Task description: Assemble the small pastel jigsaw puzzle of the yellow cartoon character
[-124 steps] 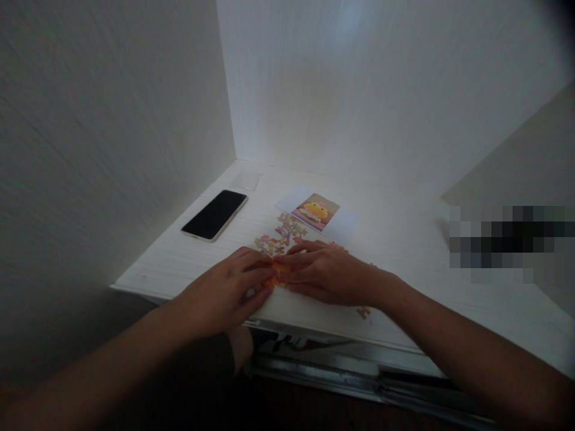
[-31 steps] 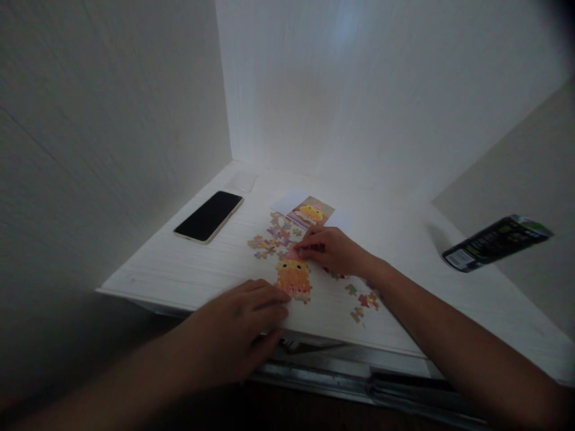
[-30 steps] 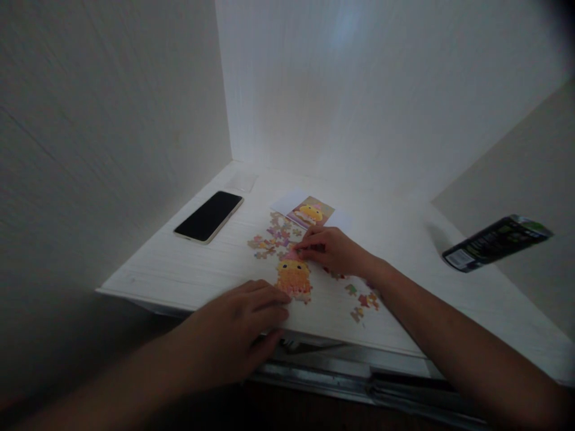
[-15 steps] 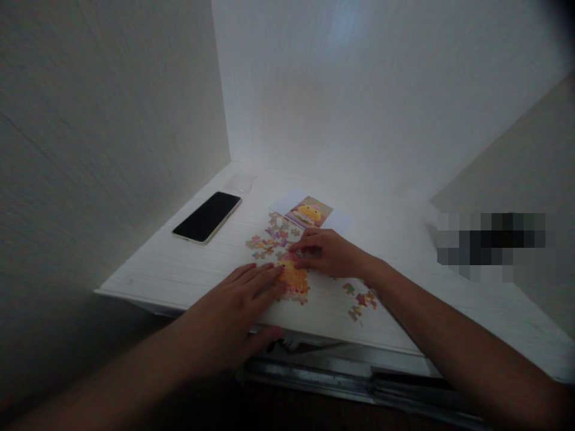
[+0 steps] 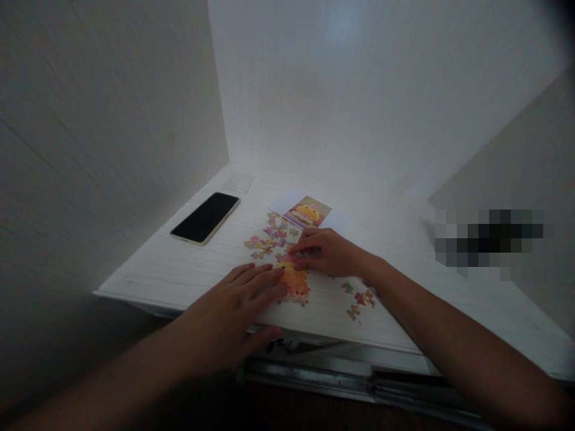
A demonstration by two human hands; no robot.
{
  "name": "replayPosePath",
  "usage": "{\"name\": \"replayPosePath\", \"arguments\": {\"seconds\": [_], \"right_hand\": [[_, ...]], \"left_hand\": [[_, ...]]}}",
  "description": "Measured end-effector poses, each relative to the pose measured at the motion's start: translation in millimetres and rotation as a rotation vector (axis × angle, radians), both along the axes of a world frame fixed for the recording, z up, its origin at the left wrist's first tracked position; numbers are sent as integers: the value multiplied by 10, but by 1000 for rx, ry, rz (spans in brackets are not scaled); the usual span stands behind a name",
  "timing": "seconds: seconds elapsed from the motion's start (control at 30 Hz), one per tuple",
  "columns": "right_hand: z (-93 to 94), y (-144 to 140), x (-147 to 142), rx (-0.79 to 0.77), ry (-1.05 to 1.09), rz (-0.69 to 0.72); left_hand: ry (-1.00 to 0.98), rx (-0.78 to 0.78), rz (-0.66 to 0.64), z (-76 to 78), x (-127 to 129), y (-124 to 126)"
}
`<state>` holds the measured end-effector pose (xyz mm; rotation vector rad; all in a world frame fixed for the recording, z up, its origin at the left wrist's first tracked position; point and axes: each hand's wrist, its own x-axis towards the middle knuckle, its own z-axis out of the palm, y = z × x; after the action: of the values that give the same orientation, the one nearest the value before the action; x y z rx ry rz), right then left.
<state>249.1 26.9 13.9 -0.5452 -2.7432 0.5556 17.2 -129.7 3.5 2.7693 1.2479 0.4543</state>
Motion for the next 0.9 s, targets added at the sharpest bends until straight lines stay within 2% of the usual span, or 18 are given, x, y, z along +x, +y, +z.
{"name": "replayPosePath", "arguments": {"seconds": [0.17,0.37,0.57,0.9], "right_hand": [[-5,9,7,11,55,-104],[0,37,3,100,223,-269],[-18,59,3,152,351,-318],[-41,79,-2,177,443,-384]], "left_hand": [[-93,75,63,35,-39,16],[-48,135,150,62,-252,150],[-55,65,136,61,-375,215],[-141,81,126,121,-370,277]]}}
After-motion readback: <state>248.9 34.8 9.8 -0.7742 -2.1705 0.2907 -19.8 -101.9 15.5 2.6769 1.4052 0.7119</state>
